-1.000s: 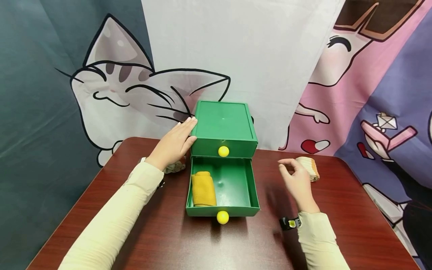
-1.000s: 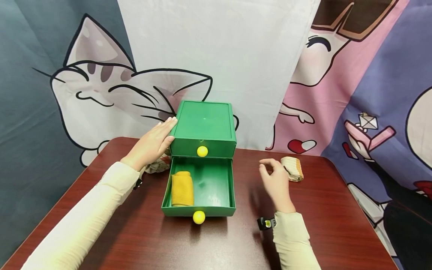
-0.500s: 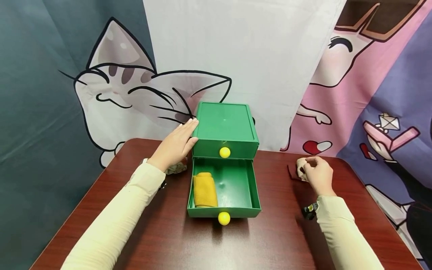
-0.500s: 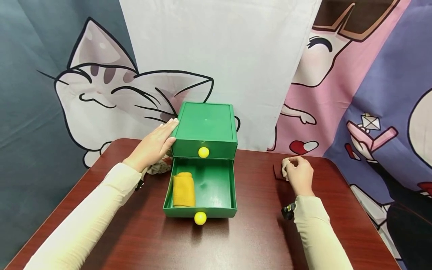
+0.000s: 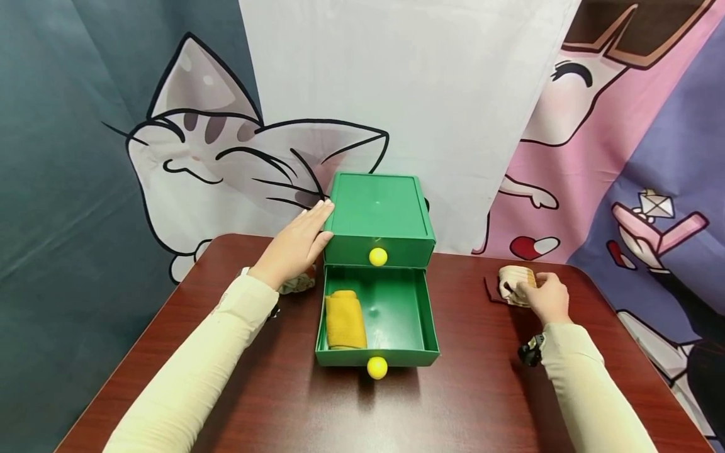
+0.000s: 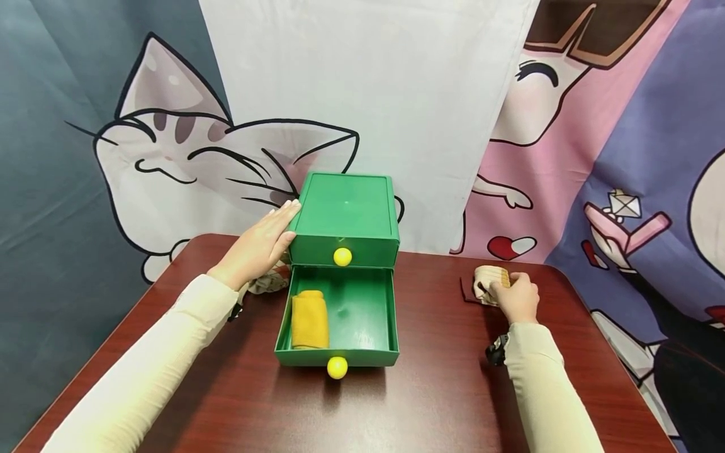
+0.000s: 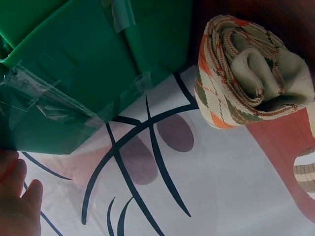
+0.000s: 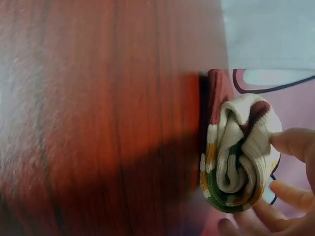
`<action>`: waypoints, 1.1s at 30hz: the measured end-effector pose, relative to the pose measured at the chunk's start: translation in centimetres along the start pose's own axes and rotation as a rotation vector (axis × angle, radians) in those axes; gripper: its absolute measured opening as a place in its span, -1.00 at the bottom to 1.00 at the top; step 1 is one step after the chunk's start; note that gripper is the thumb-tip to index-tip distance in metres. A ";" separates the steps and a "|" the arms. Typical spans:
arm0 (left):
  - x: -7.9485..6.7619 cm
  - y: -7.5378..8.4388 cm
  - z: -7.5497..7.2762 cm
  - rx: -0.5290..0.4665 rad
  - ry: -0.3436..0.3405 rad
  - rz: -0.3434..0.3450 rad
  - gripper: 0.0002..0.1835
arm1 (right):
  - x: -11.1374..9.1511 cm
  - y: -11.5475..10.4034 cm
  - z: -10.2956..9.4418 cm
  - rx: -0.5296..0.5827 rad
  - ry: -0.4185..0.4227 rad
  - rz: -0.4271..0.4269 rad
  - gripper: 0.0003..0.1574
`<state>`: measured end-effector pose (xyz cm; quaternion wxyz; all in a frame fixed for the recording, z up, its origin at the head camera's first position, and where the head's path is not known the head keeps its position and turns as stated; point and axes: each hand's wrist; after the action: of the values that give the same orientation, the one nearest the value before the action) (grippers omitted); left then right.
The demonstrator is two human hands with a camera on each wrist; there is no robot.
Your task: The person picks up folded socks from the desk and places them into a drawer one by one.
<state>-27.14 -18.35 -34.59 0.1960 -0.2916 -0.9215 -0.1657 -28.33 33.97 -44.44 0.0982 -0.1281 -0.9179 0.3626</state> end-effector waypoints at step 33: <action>0.0 0.0 0.0 0.003 0.001 -0.003 -0.38 | -1.7 -0.7 2.6 0.643 -0.063 0.147 -0.27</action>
<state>-27.16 -18.29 -34.60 0.1968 -0.2901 -0.9219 -0.1649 -27.54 31.34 -45.97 0.0787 -0.1451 -0.7474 0.6436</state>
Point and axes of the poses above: each hand's wrist, its own x-axis towards the middle knuckle, its own z-axis out of the palm, y = z × x, and after that the axes turned 3 degrees about x, right-handed
